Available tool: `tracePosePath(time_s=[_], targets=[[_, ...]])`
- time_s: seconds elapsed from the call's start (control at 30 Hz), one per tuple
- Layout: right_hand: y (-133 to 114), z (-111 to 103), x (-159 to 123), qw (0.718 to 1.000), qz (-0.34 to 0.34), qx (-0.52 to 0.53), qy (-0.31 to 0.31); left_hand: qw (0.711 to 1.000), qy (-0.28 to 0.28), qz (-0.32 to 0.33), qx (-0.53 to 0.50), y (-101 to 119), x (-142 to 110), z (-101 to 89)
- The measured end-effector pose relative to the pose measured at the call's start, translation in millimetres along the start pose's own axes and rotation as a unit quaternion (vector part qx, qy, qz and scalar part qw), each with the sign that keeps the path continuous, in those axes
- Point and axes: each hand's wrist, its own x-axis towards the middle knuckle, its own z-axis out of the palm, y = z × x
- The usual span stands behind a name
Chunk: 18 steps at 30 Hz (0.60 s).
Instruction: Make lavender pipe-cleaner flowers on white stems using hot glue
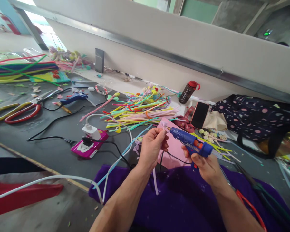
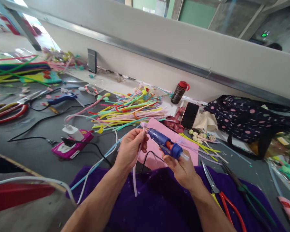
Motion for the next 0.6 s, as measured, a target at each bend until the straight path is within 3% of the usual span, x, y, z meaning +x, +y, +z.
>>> tracePosePath(time_s=[0.47,0.6], targets=[[-2.2,-1.6,0.5,1.0,-0.005,-0.002,-0.014,1.0,0.002,0.001,0.003,0.6,0.6,0.3],[2.2,-2.5,-1.9,1.0,-0.011,0.02,0.007,1.0,0.004,0.0,0.001,1.6,0.1,0.6]])
